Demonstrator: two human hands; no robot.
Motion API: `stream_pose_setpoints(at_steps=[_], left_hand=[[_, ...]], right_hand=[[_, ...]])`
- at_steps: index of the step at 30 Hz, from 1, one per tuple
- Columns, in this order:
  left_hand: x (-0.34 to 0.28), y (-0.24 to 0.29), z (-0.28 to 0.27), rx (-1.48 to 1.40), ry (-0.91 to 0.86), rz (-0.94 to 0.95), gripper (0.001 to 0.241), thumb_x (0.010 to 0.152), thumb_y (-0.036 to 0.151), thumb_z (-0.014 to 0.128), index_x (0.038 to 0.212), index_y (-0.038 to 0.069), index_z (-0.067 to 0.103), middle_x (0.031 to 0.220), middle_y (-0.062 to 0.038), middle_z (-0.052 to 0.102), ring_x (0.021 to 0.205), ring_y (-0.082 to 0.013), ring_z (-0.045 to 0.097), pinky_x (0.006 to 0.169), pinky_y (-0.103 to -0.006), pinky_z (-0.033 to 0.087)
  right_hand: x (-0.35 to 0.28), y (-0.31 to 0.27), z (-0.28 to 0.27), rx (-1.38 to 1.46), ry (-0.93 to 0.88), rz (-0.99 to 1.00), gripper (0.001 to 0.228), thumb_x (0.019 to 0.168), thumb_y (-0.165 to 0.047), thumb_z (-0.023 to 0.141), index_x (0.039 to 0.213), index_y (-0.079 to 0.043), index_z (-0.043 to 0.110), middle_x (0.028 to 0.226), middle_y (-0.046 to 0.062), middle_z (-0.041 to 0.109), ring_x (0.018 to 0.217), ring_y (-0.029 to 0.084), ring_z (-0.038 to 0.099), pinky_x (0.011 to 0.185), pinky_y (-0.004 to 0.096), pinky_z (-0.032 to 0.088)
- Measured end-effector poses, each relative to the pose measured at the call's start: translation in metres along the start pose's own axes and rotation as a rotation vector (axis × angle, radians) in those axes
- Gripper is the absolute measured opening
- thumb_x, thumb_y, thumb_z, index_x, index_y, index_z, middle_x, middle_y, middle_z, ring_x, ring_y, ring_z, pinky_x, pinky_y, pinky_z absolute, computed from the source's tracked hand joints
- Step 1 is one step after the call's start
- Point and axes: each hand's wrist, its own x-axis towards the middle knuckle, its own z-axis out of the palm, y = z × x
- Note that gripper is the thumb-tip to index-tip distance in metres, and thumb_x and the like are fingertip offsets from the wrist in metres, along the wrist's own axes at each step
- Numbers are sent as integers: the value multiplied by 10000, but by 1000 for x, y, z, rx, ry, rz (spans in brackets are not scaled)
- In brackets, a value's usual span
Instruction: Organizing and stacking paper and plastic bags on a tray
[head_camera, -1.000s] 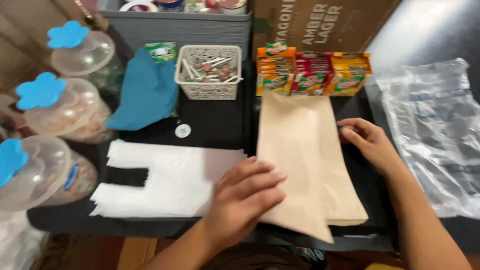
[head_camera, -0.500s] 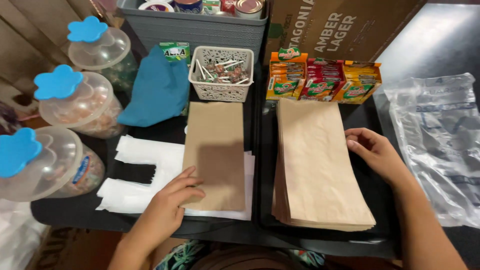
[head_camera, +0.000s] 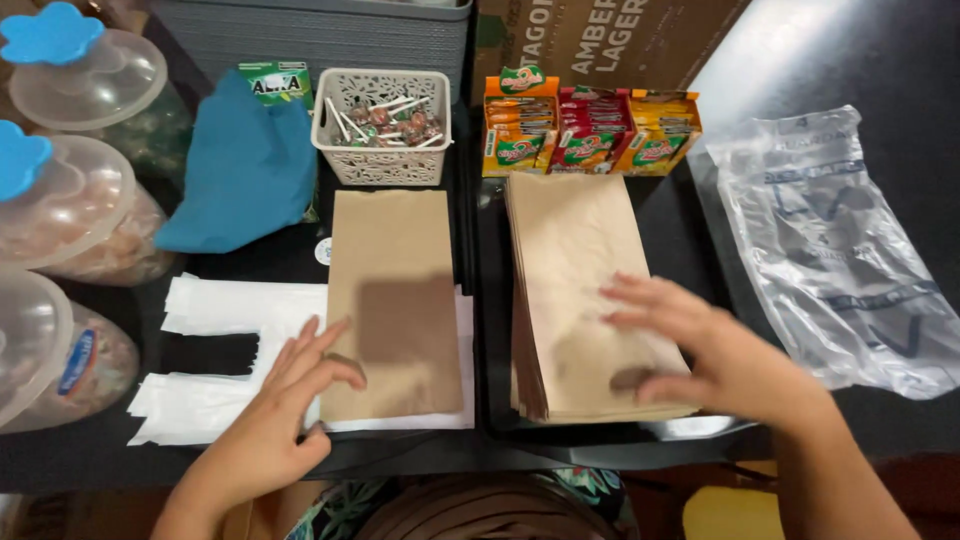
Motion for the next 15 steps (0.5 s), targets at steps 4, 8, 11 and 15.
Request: stream_pose_setpoints(at_steps=[4,8,11,15], left_hand=[[8,-1,3,-21,50,-193,590,701,180,757,1235,229,511,1598,-43,99,1470,-198,74,1111,-372,129],[7,-14,11,213,-3,-203,717,753,437,689,1372,242,384,1574,-78,124,1427,-282,160,1047,-463,237],[8,-21,12,297,9,-139,654,768,362,674,1356,230,419,1556,-85,185,1418,-291,175,1037,-479,245],[9,-22,12,373,10,-131,700,741,311,702,1373,220,415,1552,-97,184,1400,-300,203,1010,-486,273]], right_hand=[[-1,-8,26,-263,-64,-19,789,732,-462,729,1375,-116,432,1458,118,404,1377,338,309,1111,453,221],[-1,-5,34,-214,-138,-8,744,749,-425,723,1347,-66,463,1439,181,394,1370,365,286,1094,439,251],[3,-10,29,-107,-171,41,672,758,-379,703,1315,-58,506,1422,180,421,1370,358,279,1086,417,268],[7,-28,23,-55,-142,130,336,896,-236,507,1123,-59,680,1274,87,612,1295,245,457,1057,364,360]])
